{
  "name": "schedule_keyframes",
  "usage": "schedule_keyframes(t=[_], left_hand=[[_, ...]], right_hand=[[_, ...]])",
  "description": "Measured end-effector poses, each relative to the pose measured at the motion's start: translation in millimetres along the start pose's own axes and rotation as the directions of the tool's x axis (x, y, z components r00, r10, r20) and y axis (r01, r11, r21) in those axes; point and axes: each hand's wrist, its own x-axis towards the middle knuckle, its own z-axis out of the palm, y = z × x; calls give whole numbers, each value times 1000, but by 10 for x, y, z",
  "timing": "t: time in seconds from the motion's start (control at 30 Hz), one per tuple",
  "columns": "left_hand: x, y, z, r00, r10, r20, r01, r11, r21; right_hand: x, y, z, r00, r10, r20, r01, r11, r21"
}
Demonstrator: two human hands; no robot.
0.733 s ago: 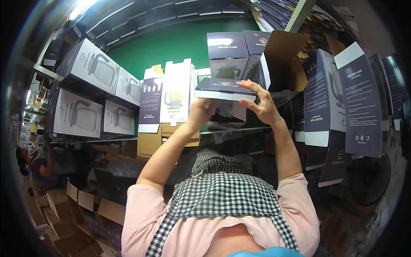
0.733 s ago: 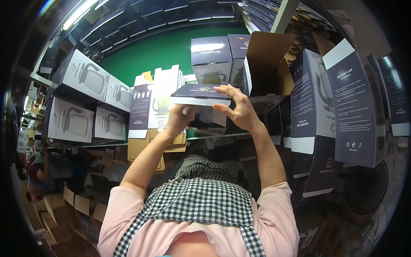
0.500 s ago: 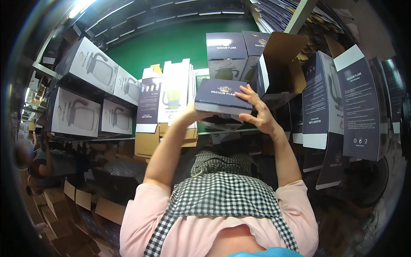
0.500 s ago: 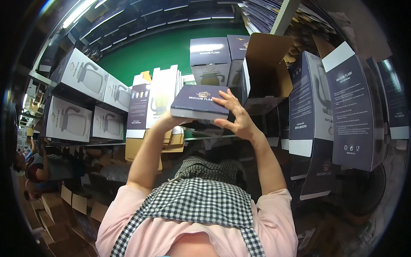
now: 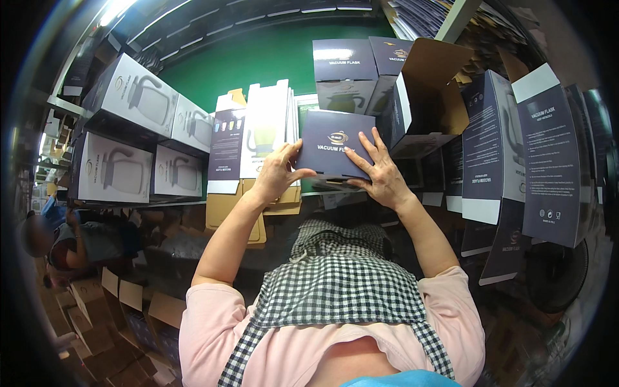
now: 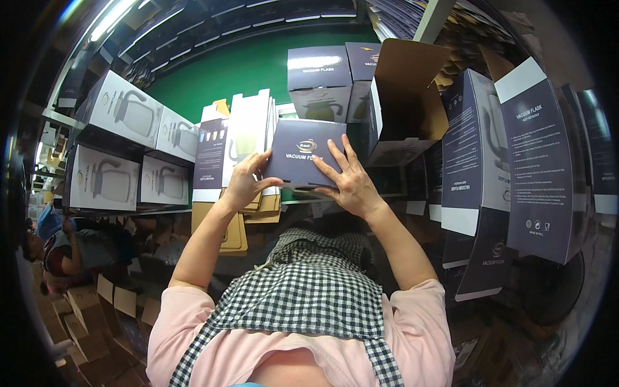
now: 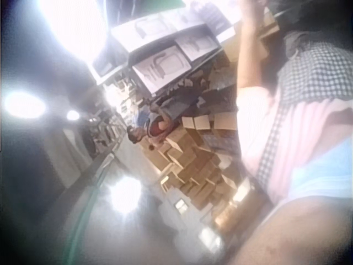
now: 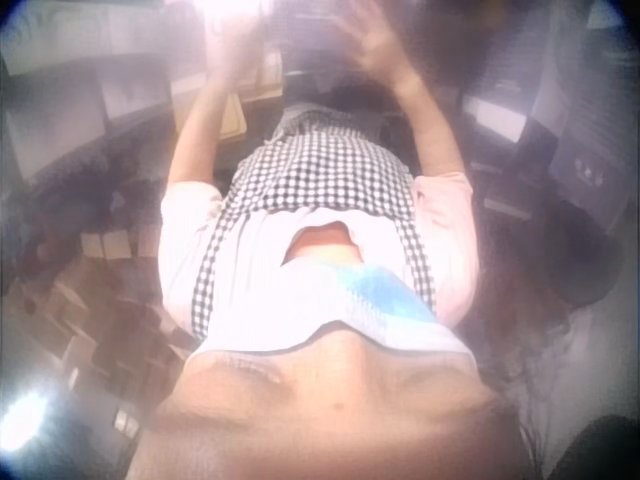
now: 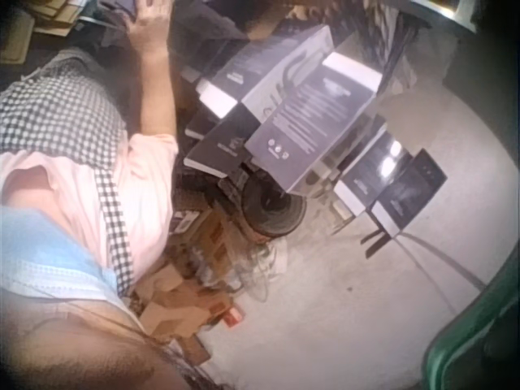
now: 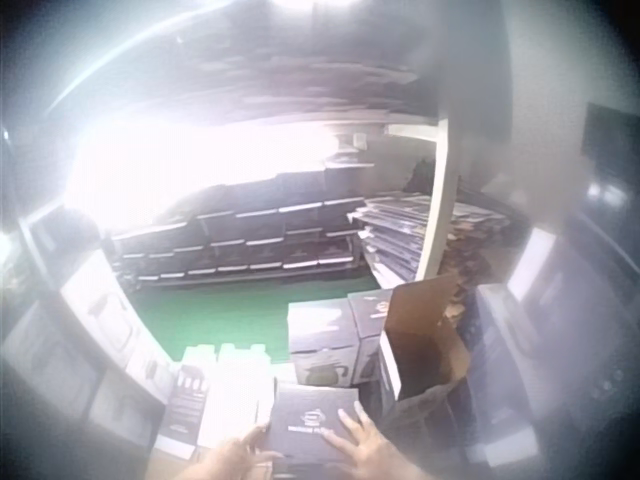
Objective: The person places items into individual boxes, closes the box flaps, and stacks the boxed products into a larger shipping carton.
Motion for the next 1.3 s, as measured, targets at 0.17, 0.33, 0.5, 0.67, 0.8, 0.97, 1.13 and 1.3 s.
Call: schedule_keyframes(t=[0.17,0.33,0.5,0.67,0.8,0.97,1.13,1.3], left_hand=[[-1,-113,108,908,368,-202,-287,895,342],[-51,-238,296,869,390,-305,-307,907,287],[-159,-244,335,890,390,-236,-293,886,361],[-155,-172,411,912,302,-279,-214,928,304],[-133,-253,447,956,-69,-285,-22,952,-305],[-213,-403,662,967,-79,-241,-58,855,-515],[-231,-225,568,921,-10,-390,-27,996,-89],[-110,180,348,855,473,-213,-407,866,290]], right_hand=[[18,2,14,999,22,41,-20,998,-65],[5,-9,-12,994,25,106,-19,998,-61],[-31,-102,-75,966,64,251,-5,974,-228],[-45,-125,-22,965,105,241,-40,964,-262],[-50,-17,-16,973,75,217,-59,995,-78],[8,-149,-3,976,70,206,-58,996,-65],[-54,-306,141,994,-106,0,104,977,-186],[-313,-371,598,876,-280,-392,281,958,-54]])
